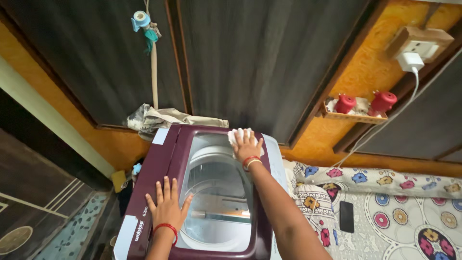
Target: The person wipes the top and lid of a top-loading washing machine with a white cloth. They open the lid, wipe the inner rim, and then close the lid, continuing to wipe the exterior surfaces.
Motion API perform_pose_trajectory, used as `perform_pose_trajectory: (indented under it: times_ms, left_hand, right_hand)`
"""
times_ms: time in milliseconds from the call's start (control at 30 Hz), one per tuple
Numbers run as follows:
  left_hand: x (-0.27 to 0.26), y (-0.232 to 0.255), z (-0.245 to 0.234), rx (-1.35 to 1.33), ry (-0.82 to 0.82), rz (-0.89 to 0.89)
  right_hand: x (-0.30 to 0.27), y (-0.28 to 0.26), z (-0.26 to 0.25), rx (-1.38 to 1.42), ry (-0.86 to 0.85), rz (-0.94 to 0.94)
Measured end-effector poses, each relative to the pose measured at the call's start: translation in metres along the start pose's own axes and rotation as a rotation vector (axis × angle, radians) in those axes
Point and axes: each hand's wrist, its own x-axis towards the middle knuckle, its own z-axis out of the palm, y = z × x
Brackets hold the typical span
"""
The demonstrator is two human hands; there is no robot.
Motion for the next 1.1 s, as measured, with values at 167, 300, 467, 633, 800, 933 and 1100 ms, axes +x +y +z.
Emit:
perform_pose_trajectory:
  times_ms: [167,300,467,633,800,933,1100]
  left_hand:
    - [-0.001,-0.003,0.004,0.007,0.048,0.037]
    - [-0.002,-0.006,0.006,-0.017,0.079,0.066]
    - [-0.004,-0.009,0.006,-0.028,0.102,0.133]
    - [-0.016,-0.015,0.004,0.032,0.106,0.261]
    - [-0.035,-0.026,0.001,-0.016,0.103,0.341]
    - [-0.051,-0.037,0.001,-0.055,0.055,0.403]
    - [-0.076,-0.059,0.009,-0.126,0.139,0.506]
  right_hand:
    - [-0.041,0.019,-0.012,-0.031,0.016,0.102]
    - [-0.083,0.018,-0.01,-0.055,0.048,0.142]
    - [-0.134,0.011,-0.006,-0.073,0.119,0.154]
    - [-0.192,-0.007,-0.011,-0.071,0.161,0.196]
    - [-0.257,-0.028,-0.027,-0.068,0.128,0.244]
    - [-0.308,-0.051,-0.036,-0.096,0.224,0.262]
    - [-0.355,-0.102,-0.033,-0.011,0.444,0.306]
